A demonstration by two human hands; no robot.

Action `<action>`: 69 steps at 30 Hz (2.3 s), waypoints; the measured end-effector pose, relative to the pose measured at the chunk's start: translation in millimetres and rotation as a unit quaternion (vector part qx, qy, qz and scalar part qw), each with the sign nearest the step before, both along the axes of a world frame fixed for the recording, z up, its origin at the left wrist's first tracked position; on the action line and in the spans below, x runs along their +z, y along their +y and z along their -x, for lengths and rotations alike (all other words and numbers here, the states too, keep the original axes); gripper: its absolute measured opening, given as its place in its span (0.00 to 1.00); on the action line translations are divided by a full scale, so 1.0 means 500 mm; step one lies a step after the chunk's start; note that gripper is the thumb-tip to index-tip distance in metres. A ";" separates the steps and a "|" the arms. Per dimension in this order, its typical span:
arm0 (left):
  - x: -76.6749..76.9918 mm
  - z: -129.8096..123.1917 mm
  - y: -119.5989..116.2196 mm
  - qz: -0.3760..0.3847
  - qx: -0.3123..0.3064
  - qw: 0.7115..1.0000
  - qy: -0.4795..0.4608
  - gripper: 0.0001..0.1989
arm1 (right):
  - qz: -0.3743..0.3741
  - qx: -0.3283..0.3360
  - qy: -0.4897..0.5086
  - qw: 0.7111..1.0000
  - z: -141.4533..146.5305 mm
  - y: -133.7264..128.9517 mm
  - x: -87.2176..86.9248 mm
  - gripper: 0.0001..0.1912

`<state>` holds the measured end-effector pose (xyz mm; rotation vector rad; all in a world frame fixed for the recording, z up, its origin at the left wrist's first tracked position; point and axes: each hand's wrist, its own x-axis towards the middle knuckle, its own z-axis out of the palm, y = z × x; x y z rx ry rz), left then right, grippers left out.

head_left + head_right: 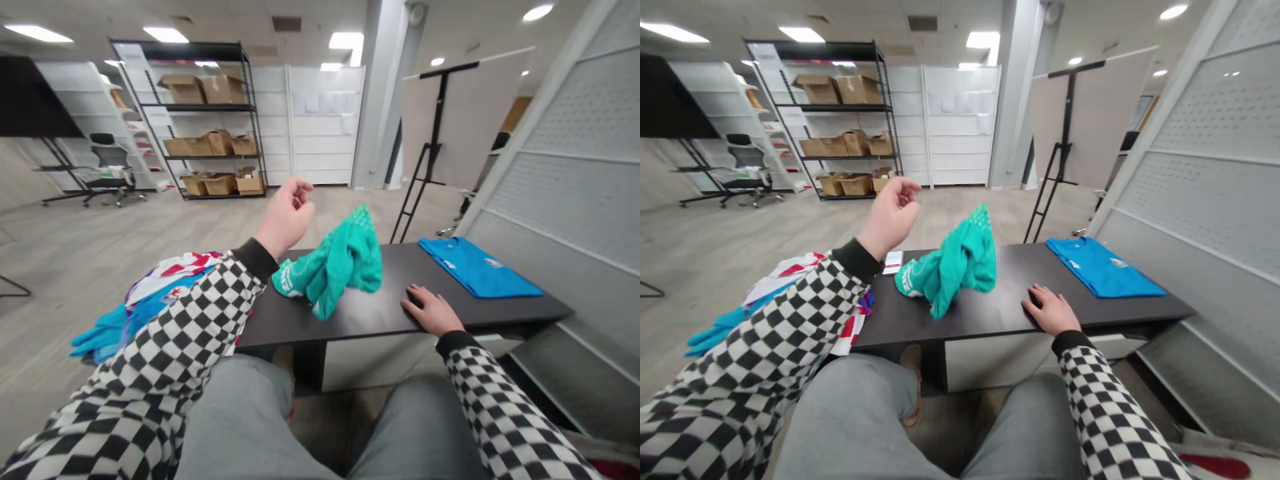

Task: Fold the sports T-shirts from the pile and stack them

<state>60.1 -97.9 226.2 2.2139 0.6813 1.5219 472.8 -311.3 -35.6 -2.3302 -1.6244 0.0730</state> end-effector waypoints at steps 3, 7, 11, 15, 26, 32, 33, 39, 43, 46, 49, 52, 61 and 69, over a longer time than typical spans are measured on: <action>-0.154 -0.032 0.002 0.076 -0.011 0.984 0.163 0.15 | 0.003 -0.011 0.002 1.000 0.006 -0.002 0.004 0.37; -0.353 -0.033 -0.030 0.136 0.001 0.886 0.443 0.31 | 0.002 -0.018 -0.001 1.000 0.009 -0.004 0.001 0.36; -0.485 -0.020 -0.067 0.096 0.028 0.871 0.481 0.40 | 0.011 -0.029 0.002 1.000 0.013 -0.006 0.002 0.36; -0.507 -0.011 -0.063 0.108 0.007 0.901 0.420 0.39 | 0.032 -0.050 0.024 0.998 0.028 0.000 0.034 0.36; -0.423 0.040 -0.088 0.051 -0.082 0.919 0.382 0.23 | -0.038 0.112 0.071 0.990 0.332 0.032 0.056 0.28; -0.443 -0.021 -0.212 -0.027 -0.109 0.882 0.458 0.21 | -0.152 0.048 0.004 0.987 0.402 0.029 -0.014 0.15; -0.446 -0.021 -0.207 -0.018 -0.123 0.883 0.453 0.15 | -0.157 0.063 0.018 0.985 0.392 0.026 -0.015 0.14; -0.443 0.053 -0.058 0.158 -0.092 0.963 0.196 0.14 | -0.182 0.019 0.089 0.979 0.265 -0.024 0.018 0.19; -0.434 0.090 0.007 0.230 0.027 0.970 -0.067 0.12 | -0.226 -0.069 0.101 0.966 0.209 -0.058 0.060 0.22; -0.427 0.082 0.009 0.281 -0.018 0.942 -0.182 0.11 | -0.270 -0.116 0.162 0.942 0.215 -0.056 0.083 0.24; -0.422 0.070 0.003 0.327 -0.069 0.906 -0.261 0.09 | -0.332 -0.148 0.336 0.869 0.239 -0.038 0.095 0.26; -0.417 0.083 0.010 0.354 -0.040 0.882 -0.308 0.08 | -0.381 -0.160 0.510 0.755 0.245 -0.031 0.106 0.26; -0.445 0.091 -0.044 0.248 -0.072 0.966 0.026 0.14 | -0.324 -0.116 0.510 0.788 0.205 -0.066 0.079 0.35; -0.453 0.016 -0.146 0.033 -0.105 0.887 0.447 0.12 | -0.114 0.068 0.164 0.978 0.293 -0.080 0.022 0.47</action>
